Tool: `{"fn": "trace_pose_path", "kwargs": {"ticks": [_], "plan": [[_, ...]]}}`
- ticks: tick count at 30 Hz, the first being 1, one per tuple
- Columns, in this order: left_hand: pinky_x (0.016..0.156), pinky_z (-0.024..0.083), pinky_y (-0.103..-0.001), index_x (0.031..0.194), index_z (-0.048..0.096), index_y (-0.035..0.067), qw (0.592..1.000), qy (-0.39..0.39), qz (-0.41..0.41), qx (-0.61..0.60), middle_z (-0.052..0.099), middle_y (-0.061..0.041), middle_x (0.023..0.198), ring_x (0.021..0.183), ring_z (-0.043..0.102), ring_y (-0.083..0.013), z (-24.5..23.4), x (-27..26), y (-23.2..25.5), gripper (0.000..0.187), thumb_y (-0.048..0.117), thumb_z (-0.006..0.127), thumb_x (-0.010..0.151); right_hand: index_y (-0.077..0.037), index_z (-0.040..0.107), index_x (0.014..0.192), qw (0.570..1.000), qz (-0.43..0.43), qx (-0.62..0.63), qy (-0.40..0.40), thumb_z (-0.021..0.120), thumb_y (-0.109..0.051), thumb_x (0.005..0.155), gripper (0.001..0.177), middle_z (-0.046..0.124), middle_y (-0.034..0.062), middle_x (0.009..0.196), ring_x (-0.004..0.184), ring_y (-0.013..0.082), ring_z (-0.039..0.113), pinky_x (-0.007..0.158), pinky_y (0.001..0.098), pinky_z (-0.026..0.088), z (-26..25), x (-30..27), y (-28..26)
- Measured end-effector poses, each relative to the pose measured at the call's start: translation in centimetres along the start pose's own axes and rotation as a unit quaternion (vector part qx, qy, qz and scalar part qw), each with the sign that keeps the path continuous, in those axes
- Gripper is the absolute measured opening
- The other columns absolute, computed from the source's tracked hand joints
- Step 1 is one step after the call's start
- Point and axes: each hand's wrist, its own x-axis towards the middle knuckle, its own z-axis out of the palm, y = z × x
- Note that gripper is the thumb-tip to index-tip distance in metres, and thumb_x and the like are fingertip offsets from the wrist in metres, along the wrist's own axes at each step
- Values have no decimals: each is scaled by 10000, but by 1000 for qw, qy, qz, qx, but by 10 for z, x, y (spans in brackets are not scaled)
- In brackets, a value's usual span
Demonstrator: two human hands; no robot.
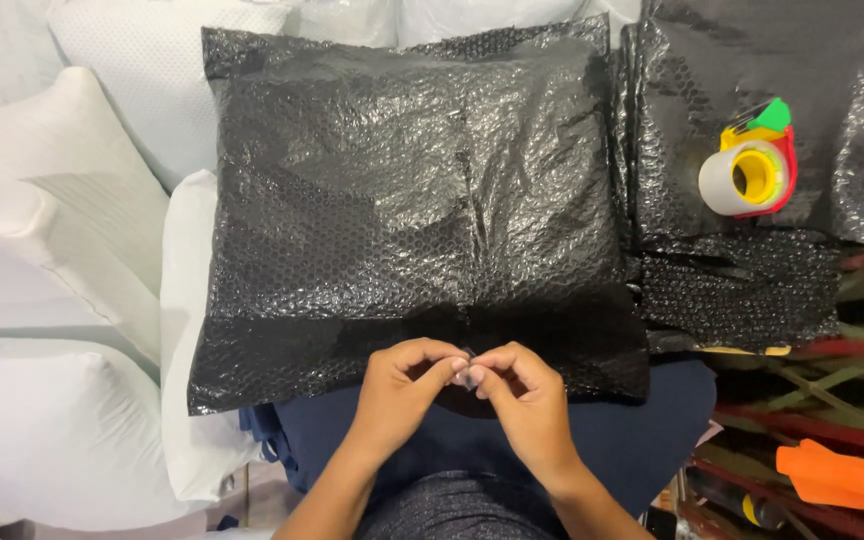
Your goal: Wrapping a pillow in black bubble wrap and securing it with tape using a dispenser.
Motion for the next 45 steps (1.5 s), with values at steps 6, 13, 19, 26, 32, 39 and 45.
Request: {"fn": "trace_pose_path", "kwargs": {"ticks": [6,13,19,26,32,39,45], "plan": [[614,513,-225,869,762,15,963,35,209,164,752,-41,821,668,640,-116,4,-5,9,93,-22,701,809,-69,451,1408,990,-73,-100,61,741,62,796,690,592,121,1316,803,105,665,695,230,563,0,-1,13],[596,517,-224,874,772,31,959,-3,233,159,745,-37,805,662,649,-117,3,-6,11,124,-34,708,791,-2,759,949,999,-15,-40,-31,761,21,819,132,740,49,867,698,82,625,628,206,497,-3,3,-8],[735,588,-256,1366,572,19,949,35,254,185,782,-73,901,789,734,-142,-22,16,17,568,-31,714,818,-9,745,808,994,-68,-80,32,706,58,823,79,656,24,761,649,89,609,594,210,504,-4,17,-6],[1070,401,-554,1291,664,72,773,137,315,533,628,-151,1312,1291,540,-391,-63,85,40,450,216,726,869,-11,621,1170,925,-246,-230,172,731,18,872,319,586,130,1220,1054,272,643,890,354,577,-20,86,-10],[1149,179,-746,1473,546,121,766,15,146,626,462,-211,1543,1473,311,-501,-45,113,41,678,498,651,920,-32,486,1357,889,-225,-379,120,746,-73,882,543,595,228,1325,1249,425,579,1083,572,403,-23,143,24],[1178,207,-674,1527,458,113,780,-21,108,615,390,-210,1578,1494,219,-539,-40,119,24,609,478,417,1041,-95,454,1379,857,-201,-465,99,768,-202,874,604,631,141,1343,1347,363,519,1171,548,291,-21,152,45],[929,516,-531,1503,509,199,752,9,184,633,570,-104,1435,1293,528,-413,-65,149,15,495,316,427,1028,-136,432,1446,839,-136,-523,60,677,-242,946,567,609,139,1384,1371,367,495,1158,607,250,-20,149,18]]}}
